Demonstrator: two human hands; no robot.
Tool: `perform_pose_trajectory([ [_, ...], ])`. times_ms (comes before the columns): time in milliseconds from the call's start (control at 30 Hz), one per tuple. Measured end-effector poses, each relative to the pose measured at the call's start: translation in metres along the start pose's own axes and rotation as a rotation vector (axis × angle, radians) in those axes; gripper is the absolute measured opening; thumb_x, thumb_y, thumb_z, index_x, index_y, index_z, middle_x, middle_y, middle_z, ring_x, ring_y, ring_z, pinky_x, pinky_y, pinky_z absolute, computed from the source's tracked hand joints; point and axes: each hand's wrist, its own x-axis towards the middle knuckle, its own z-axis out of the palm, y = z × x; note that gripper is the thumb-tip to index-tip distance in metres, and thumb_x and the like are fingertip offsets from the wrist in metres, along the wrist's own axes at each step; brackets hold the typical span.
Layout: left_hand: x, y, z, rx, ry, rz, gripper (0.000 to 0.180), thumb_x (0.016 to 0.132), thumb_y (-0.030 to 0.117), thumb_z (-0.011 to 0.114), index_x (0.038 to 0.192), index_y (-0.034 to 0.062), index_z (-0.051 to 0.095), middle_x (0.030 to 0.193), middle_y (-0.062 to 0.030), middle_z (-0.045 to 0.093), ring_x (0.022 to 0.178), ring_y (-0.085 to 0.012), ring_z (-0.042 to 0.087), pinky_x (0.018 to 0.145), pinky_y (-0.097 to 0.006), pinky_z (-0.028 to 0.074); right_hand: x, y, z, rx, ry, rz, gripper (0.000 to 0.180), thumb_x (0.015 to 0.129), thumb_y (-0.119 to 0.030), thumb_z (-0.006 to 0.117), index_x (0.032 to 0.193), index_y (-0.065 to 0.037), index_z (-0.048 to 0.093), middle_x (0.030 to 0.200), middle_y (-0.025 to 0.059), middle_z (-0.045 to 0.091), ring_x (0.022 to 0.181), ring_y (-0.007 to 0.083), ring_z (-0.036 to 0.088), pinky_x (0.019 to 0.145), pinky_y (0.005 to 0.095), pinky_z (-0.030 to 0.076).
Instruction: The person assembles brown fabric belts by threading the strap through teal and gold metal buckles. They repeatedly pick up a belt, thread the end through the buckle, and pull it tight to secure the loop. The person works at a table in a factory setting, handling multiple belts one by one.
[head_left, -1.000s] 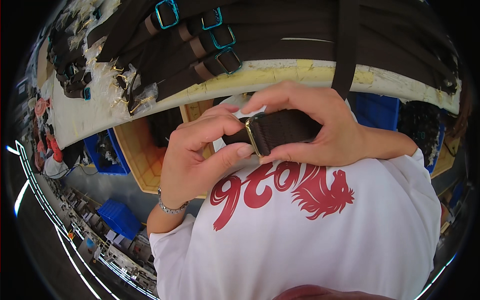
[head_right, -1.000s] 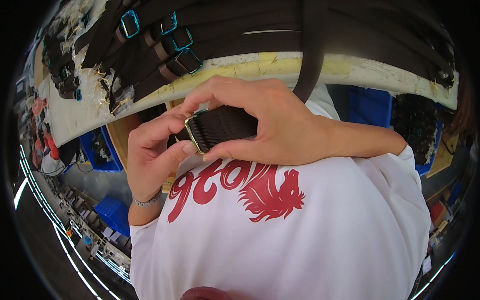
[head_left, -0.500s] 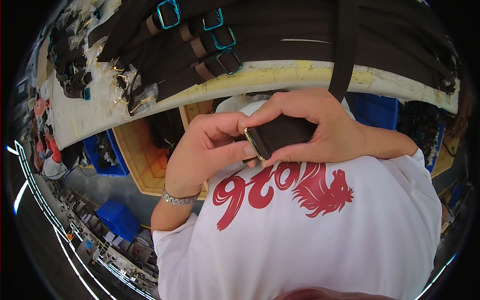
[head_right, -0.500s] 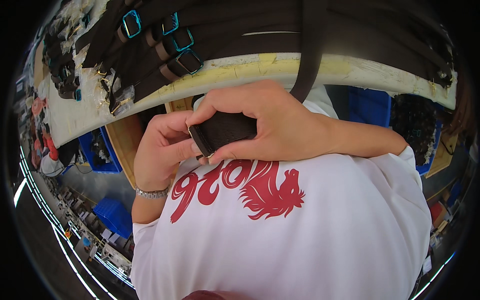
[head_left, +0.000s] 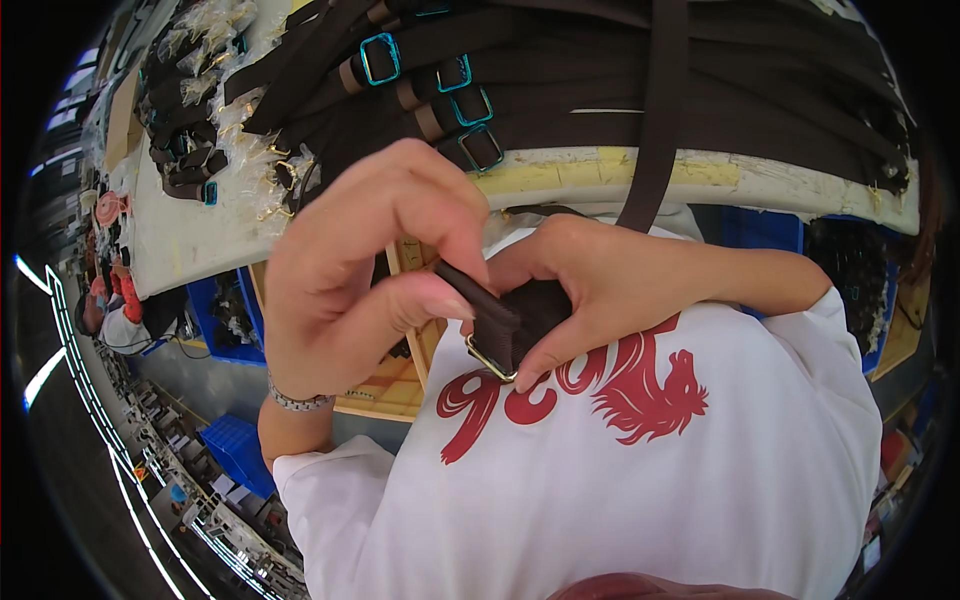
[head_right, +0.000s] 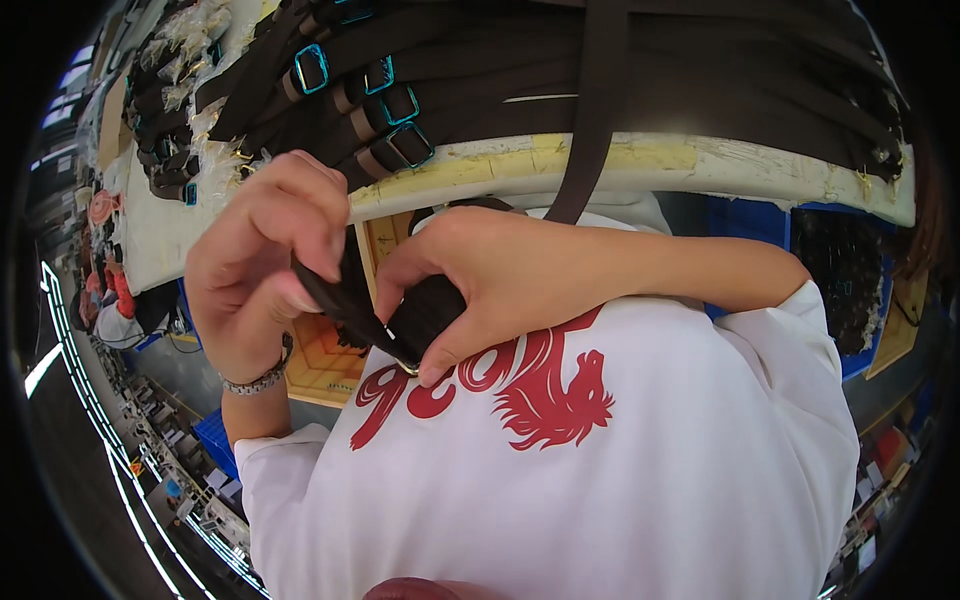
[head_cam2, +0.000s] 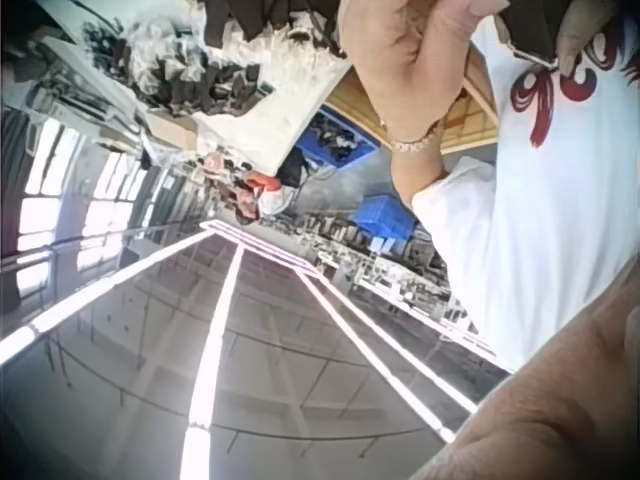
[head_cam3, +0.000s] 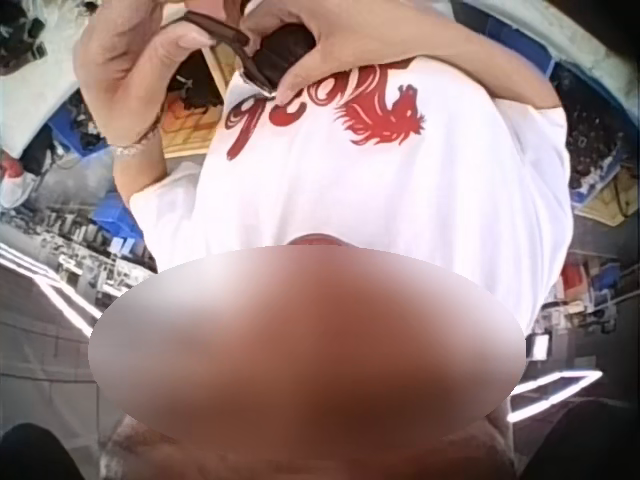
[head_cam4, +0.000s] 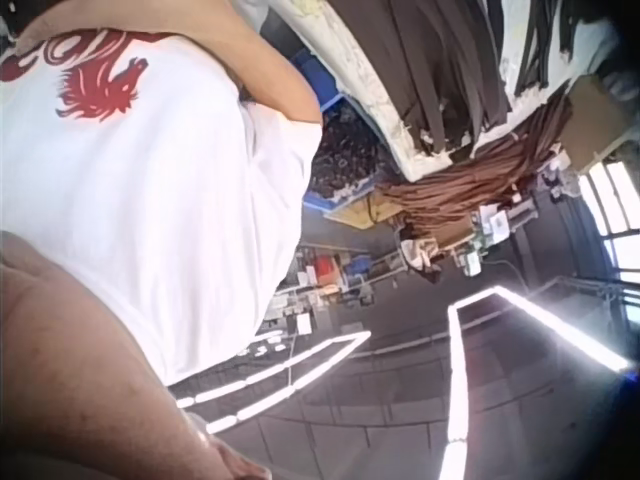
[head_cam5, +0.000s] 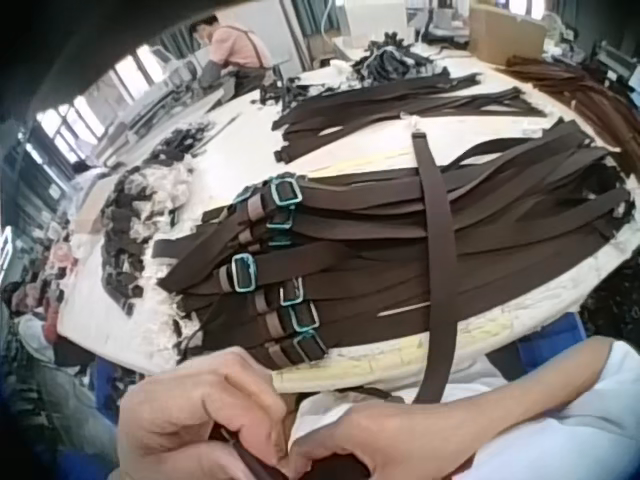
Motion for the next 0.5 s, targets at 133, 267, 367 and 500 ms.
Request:
perform_pose_trajectory([
  [133, -0.012, -0.01, 0.001, -0.208, -0.06, -0.047, 0.024, 0.095, 0.01, 0.075, 0.11, -0.0081, 0.067, 0.094, -0.0168, 0.072, 0.091, -0.0229, 0.068, 0.094, -0.043, 0.052, 0.007, 0.0, 0.004, 0.081, -0.003, -0.041, 0.051, 0.083, -0.037, 0.094, 0.116, -0.002, 0.076, 0.105, 0.0127, 0.076, 0.097, 0.0238, 0.073, 0.087, 0.0347, 0.056],
  [267, -0.037, 0.005, 0.018, -0.382, 0.254, -0.043, 0.02, 0.105, 0.015, 0.067, 0.098, -0.0035, 0.065, 0.069, -0.0132, 0.069, 0.061, -0.0249, 0.068, 0.091, -0.054, 0.055, 0.013, 0.008, -0.013, -0.235, 0.021, -0.167, 0.055, 0.087, -0.041, 0.09, 0.122, -0.001, 0.075, 0.118, 0.0182, 0.077, 0.106, 0.0326, 0.074, 0.092, 0.0394, 0.057],
  [367, -0.051, 0.018, 0.011, -0.542, 0.384, -0.027, 0.03, 0.113, 0.026, 0.062, 0.093, 0.0042, 0.054, 0.06, -0.0065, 0.06, 0.045, -0.0163, 0.06, 0.055, -0.035, 0.057, 0.019, 0.003, -0.045, -0.321, 0.07, -0.212, 0.05, 0.089, -0.033, 0.089, 0.122, 0.001, 0.075, 0.108, 0.0167, 0.078, 0.101, 0.0283, 0.075, 0.085, 0.0378, 0.057],
  [500, -0.058, 0.023, 0.012, -0.622, 0.44, -0.114, 0.036, 0.111, 0.022, 0.063, 0.09, -0.0038, 0.051, 0.103, -0.0271, 0.061, 0.045, -0.0151, 0.059, 0.036, -0.026, 0.055, 0.034, -0.011, -0.069, -0.313, -0.072, -0.234, 0.034, 0.092, -0.027, 0.086, 0.111, 0.0, 0.077, 0.094, 0.0088, 0.077, 0.09, 0.0171, 0.073, 0.076, 0.033, 0.055],
])
